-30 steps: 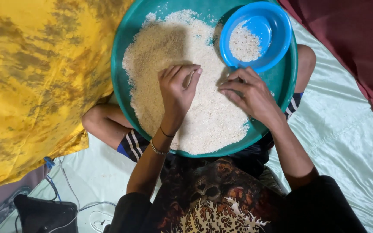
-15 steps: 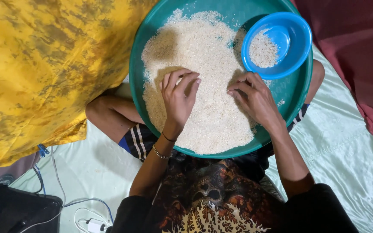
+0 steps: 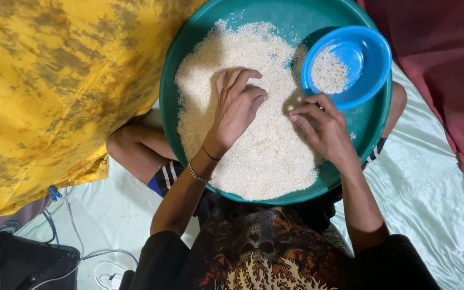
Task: The person sorts rice by hand, shifting the grains in a large tray to remove impurities, then picking up the clean rice and placing it into a smaller bowl.
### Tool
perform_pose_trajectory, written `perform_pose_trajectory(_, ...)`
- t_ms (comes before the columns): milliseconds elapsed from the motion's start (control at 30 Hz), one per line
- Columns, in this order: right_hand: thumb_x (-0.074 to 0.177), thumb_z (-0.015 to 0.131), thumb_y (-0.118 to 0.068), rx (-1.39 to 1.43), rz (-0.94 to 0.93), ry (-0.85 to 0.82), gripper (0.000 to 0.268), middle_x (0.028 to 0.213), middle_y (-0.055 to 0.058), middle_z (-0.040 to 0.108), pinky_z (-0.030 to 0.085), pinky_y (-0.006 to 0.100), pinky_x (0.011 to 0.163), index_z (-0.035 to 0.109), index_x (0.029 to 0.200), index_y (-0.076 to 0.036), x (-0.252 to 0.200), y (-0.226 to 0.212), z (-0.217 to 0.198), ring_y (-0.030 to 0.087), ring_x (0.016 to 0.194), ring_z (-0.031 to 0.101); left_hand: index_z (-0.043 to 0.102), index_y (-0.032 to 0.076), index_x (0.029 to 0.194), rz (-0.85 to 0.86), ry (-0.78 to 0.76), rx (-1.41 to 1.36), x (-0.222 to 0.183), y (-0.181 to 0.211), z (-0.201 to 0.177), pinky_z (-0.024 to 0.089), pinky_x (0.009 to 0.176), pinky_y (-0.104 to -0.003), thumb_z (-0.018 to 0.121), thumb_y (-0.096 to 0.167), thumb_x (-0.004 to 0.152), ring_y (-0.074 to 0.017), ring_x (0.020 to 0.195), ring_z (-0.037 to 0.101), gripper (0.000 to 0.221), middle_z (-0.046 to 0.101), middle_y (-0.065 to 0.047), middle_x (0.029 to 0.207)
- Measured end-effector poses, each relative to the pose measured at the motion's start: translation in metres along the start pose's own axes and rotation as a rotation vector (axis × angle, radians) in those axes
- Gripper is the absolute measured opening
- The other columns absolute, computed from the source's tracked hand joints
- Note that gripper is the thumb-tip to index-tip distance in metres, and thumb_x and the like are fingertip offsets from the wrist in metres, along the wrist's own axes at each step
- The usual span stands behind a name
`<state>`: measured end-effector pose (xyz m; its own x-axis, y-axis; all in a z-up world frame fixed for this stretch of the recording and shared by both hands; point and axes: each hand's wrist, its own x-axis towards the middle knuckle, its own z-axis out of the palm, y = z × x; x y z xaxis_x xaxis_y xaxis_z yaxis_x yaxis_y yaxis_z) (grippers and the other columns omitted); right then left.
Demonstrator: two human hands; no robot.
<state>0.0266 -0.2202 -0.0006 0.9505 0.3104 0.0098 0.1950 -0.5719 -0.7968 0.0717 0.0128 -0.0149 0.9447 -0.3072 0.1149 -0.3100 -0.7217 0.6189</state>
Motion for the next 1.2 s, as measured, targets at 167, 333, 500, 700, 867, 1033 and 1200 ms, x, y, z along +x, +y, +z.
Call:
perform_pose_trajectory(167,0.098,0.075,-0.001,0.512,0.154,0.089,0.007,0.086,0.006,0.052,0.044,0.029,0.068,0.073,0.104,0.001,-0.001,0.006,-0.002,0.014,0.08,0.05,0.077,0.014,0.098,-0.12,0.161,-0.368,-0.023,0.0,-0.007,0.041,0.101,-0.044,0.071,0.018,0.098,-0.0208,0.108,0.064,0.006,0.07,0.0,0.101)
perform_pose_trajectory(333,0.096,0.076,0.001,0.705,0.251,0.122,0.011,0.077,0.004,0.053,0.046,0.025,0.07,0.071,0.106,0.005,0.005,0.0,-0.005,0.009,0.077,0.051,0.077,0.012,0.102,-0.281,0.308,-0.652,-0.026,0.028,-0.012,0.051,0.095,-0.036,0.073,0.016,0.097,-0.0193,0.098,0.069,0.007,0.075,-0.002,0.097)
perform_pose_trajectory(500,0.101,0.079,-0.006,0.197,0.162,0.26,0.009,0.088,0.014,0.062,0.044,0.033,0.061,0.076,0.107,0.0,0.009,0.002,-0.03,0.022,0.07,0.054,0.074,0.004,0.103,-0.177,0.297,-0.673,-0.011,0.034,0.021,0.05,0.093,-0.043,0.066,0.013,0.101,-0.027,0.088,0.067,0.012,0.071,-0.011,0.086)
perform_pose_trajectory(700,0.107,0.076,0.003,-0.35,0.052,0.358,0.004,0.089,0.011,0.054,0.041,0.037,0.068,0.074,0.104,0.003,0.021,-0.006,-0.057,0.026,0.08,0.051,0.072,0.019,0.099,0.076,0.262,-0.119,0.034,0.064,0.062,0.044,0.093,-0.037,0.071,0.023,0.097,-0.0173,0.086,0.067,0.005,0.066,0.003,0.077)
perform_pose_trajectory(867,0.102,0.084,-0.007,-0.569,0.085,0.362,0.012,0.086,0.002,0.049,0.031,0.036,0.071,0.073,0.096,-0.008,0.017,0.029,-0.048,0.021,0.086,0.048,0.067,0.022,0.094,0.038,0.163,-0.013,0.057,0.069,0.081,0.042,0.098,-0.045,0.074,0.032,0.089,-0.0182,0.085,0.067,0.013,0.065,0.005,0.071)
perform_pose_trajectory(1033,0.101,0.084,-0.009,-0.624,0.103,0.368,0.013,0.084,-0.001,0.055,0.032,0.035,0.074,0.073,0.096,-0.014,0.017,0.025,-0.049,0.019,0.087,0.052,0.064,0.02,0.086,0.023,0.157,0.004,0.056,0.064,0.085,0.043,0.097,-0.049,0.076,0.034,0.088,-0.0195,0.082,0.068,0.019,0.067,0.004,0.069)
perform_pose_trajectory(1200,0.108,0.068,0.003,-0.394,0.053,0.365,0.009,0.092,0.007,0.061,0.04,0.038,0.075,0.072,0.106,-0.005,0.012,0.013,-0.046,0.029,0.093,0.056,0.069,0.023,0.118,0.094,0.122,-0.14,0.039,0.055,0.059,0.046,0.09,-0.039,0.067,0.018,0.1,-0.0197,0.107,0.067,0.02,0.072,0.003,0.114)
